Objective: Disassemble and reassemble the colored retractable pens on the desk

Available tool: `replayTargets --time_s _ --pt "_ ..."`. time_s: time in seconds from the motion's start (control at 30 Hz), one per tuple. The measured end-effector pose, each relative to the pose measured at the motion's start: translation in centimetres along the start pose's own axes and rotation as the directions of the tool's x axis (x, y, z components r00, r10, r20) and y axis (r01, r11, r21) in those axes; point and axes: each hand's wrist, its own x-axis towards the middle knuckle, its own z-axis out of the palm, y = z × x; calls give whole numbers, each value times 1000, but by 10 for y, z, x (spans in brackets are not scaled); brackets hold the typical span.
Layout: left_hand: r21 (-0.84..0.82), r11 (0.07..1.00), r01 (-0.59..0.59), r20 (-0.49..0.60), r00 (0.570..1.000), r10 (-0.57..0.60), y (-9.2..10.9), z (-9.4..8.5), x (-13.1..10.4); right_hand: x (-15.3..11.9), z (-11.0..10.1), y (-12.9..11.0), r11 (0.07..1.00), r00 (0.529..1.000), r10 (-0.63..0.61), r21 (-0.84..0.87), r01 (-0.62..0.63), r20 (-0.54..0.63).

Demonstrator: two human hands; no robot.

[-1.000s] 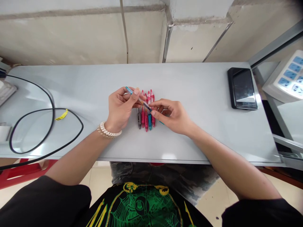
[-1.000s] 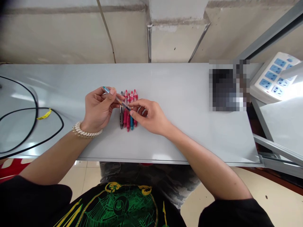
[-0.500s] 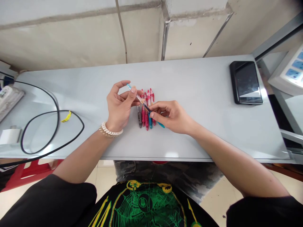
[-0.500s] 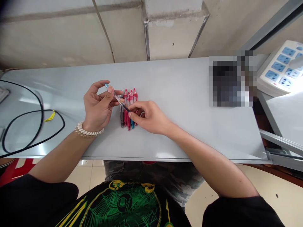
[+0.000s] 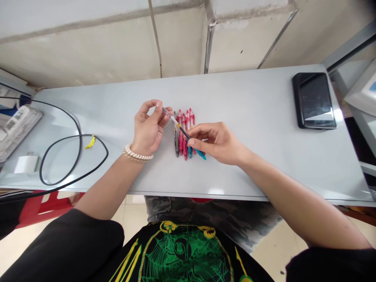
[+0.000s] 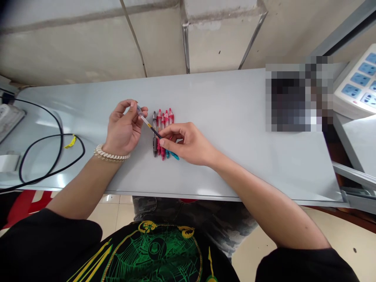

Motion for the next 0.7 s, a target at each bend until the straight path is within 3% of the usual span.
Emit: replayTargets --time_s 0.23,0.47,0.53,0.6,0.7 --pt "-69 983 169 37 985 -167 6 1 -3 1 -3 -1 995 992 -96 21 98 -82" --pt "-3 983 186 111 977 -184 15 2 -9 -2 -7 -1 972 954 -215 -136 189 -208" --pt "4 982 187 122 975 -186 16 2 -10 -4 -4 -1 934 907 -309 -272 233 -287" --pt "7 982 191 129 973 -190 16 3 -10 -5 -2 1 862 828 -439 -422 280 -349" --pt "9 979 203 146 968 -202 16 4 -12 -5 -1 4 739 721 -602 -583 338 -344"
